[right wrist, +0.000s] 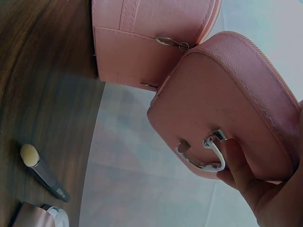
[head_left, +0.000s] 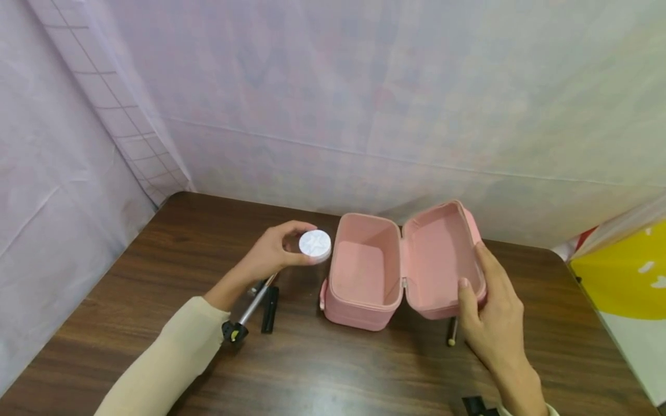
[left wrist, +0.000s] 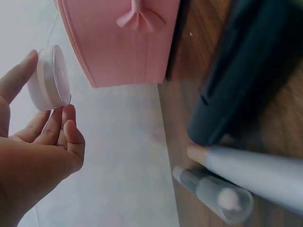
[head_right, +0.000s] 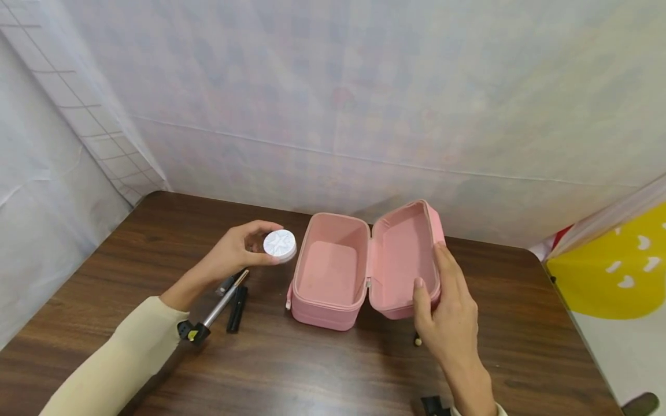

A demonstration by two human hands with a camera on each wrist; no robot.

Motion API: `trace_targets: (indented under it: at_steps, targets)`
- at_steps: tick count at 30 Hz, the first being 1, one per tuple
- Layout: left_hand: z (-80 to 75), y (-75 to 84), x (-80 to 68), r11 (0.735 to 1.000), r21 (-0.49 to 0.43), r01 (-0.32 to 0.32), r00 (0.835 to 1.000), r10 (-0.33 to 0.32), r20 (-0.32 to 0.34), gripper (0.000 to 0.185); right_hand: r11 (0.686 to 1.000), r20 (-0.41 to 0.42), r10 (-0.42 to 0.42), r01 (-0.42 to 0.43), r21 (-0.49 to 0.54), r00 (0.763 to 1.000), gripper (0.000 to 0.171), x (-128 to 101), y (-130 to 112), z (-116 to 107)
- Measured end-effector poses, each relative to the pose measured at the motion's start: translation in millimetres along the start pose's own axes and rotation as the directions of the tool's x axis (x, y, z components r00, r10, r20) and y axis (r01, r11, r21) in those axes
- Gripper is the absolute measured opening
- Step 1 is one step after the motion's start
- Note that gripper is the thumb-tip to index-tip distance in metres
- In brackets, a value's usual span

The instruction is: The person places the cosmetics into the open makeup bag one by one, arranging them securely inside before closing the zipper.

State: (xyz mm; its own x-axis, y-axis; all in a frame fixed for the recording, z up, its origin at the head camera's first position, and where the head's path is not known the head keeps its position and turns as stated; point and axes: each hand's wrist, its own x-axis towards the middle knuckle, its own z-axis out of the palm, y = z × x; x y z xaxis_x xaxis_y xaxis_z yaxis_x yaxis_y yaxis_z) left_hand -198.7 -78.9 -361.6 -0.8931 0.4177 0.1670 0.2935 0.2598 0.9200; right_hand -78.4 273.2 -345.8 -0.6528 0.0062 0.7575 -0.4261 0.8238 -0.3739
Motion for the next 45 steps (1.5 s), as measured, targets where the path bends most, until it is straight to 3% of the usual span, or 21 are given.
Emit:
trace_targets:
  at_steps: [8, 15, 23, 31, 45]
  targets:
    - [11.9, 11.2, 13.0, 0.999, 0.022, -0.026, 1.000, 0.025, 0.016, 0.058, 1.000, -0.017, 0.002, -0.002, 0.006, 1.000, 0.057, -1, -1, -3]
    - [24.5, 16.0, 29.4, 0.996, -0.049, -0.077, 0.996, 0.080, 0.051, 0.057, 1.000, -0.001, 0.009, -0.009, 0.005, 1.000, 0.057, -1, -2, -4]
    - [35.4, 22.9, 40.2, 0.991, -0.134, -0.028, 0.998, 0.036, 0.059, 0.056, 0.999, 0.036, 0.039, -0.039, -0.001, 0.999, 0.058, -1, -1, -7]
    - [45.5, 29.2, 49.1, 0.999, -0.015, -0.035, 0.998, 0.036, 0.042, 0.056, 0.999, 0.013, 0.035, -0.035, 0.010, 0.999, 0.058, -1, -3, -7]
    - [67.7, 40.5, 62.5, 0.999, 0.004, -0.046, 0.995, 0.045, 0.088, 0.058, 0.999, 0.032, 0.034, -0.034, 0.002, 0.999, 0.059, -1, -3, -10]
